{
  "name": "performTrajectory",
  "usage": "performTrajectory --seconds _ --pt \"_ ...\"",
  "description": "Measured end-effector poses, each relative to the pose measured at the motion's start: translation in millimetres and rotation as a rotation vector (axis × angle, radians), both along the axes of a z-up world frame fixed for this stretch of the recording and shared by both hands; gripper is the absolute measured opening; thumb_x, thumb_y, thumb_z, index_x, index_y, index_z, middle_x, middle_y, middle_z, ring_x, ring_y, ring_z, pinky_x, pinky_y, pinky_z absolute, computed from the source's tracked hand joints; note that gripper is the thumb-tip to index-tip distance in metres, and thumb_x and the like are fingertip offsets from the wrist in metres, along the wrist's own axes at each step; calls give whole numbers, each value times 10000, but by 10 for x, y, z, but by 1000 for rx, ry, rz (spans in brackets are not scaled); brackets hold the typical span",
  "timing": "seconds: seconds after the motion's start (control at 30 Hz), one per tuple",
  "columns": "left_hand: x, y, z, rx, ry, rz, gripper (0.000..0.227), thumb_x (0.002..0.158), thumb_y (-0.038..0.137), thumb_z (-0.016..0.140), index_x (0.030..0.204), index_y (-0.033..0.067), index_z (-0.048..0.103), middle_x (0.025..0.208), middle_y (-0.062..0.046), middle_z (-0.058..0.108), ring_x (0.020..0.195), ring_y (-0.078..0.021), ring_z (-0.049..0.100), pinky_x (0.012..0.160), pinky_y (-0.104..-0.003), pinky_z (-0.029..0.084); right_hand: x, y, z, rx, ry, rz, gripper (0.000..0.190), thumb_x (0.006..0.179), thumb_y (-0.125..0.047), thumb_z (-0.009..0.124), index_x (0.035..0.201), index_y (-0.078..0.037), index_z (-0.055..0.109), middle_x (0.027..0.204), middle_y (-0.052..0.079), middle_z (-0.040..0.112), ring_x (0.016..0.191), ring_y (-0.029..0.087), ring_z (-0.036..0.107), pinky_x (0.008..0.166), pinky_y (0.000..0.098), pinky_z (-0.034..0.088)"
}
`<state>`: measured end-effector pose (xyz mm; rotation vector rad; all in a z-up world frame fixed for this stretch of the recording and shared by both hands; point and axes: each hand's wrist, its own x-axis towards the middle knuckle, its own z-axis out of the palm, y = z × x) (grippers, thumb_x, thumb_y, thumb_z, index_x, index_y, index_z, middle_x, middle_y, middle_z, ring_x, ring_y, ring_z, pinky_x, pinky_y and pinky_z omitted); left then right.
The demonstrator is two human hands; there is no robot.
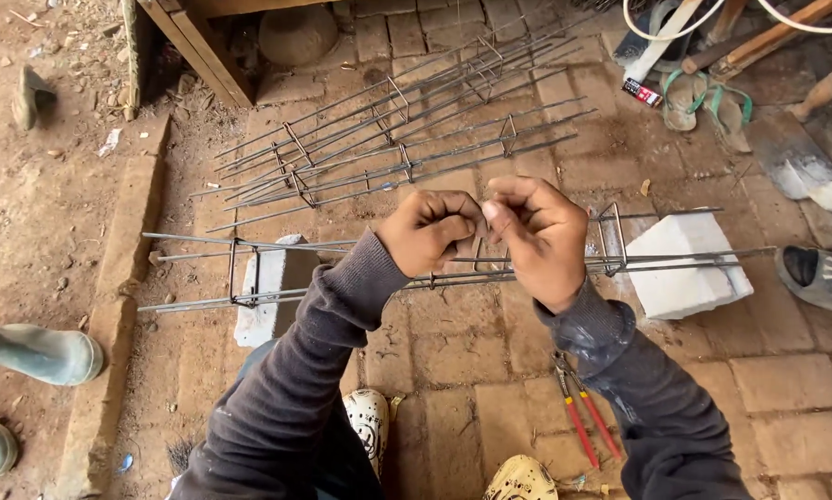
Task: The person sits on a brick floor and assembles a metal frame by wrapping and twisting wire around the intersections of metal rods. They use pliers to tighten the wire and secure the joints, repeating the process for multiple sections of the frame.
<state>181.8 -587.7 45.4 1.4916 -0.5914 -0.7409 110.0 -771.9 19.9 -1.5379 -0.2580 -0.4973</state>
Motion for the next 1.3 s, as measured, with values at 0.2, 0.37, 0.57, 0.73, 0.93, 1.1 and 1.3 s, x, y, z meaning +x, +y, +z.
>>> performTrajectory --seconds 0.2,0.37,0.57,0.73,0.93,1.1,1.3 --pt "-108 -141 -111 -184 -158 98 258 1104 193 593 970 -1 698 679 37 541 562 -36 439 490 -232 361 43 26 -32 159 -3 -44 181 1021 -49 697 1166 54 664 936 50 708 760 89 655 677 234 556" --pt "-141 -152 26 -188 -26 160 242 1054 221 594 913 39 668 601 59 481 474 -29 399 413 -231 326 -2 17 23 84 -49 -95 158 1030 -83 680 1139 25 720 920 38 708 732 89 665 645 232 566" --pt "-69 -72 -60 -213 33 183 226 1063 182 610 911 23 666 640 53 492 511 -29 388 431 -232 322 -59 63 5 -246 -133 -161 200 1054 -122 664 1194 0 736 1046 70 699 817 108 674 670 246 560" --pt "114 34 -179 -449 275 220 138 997 92 586 993 23 706 720 16 580 504 -57 402 424 -235 317 -5 320 -223 -103 -180 122 455 1047 -177 597 1475 -41 522 1271 106 633 1021 142 684 875 283 631" --pt "295 398 303 -721 318 468 161 1051 151 578 1154 63 663 781 61 630 523 -38 449 417 -201 352 -581 930 -717 85 211 548 468 1048 -263 601 1414 -2 473 1065 117 705 803 129 682 715 283 630" --pt "530 1253 478 -915 180 464 178 1130 145 552 1260 60 639 855 10 688 497 -21 391 412 -186 310 -615 636 -1102 -207 157 369 249 1070 -203 549 1153 -19 695 761 76 652 566 97 586 477 276 548" --pt "876 1775 359 -800 -282 -162 185 1095 87 595 1272 38 612 882 -19 720 508 -17 522 438 -150 430 -307 -365 -586 -425 14 69 164 1057 -129 581 1011 -32 705 862 63 688 721 134 637 651 305 539"
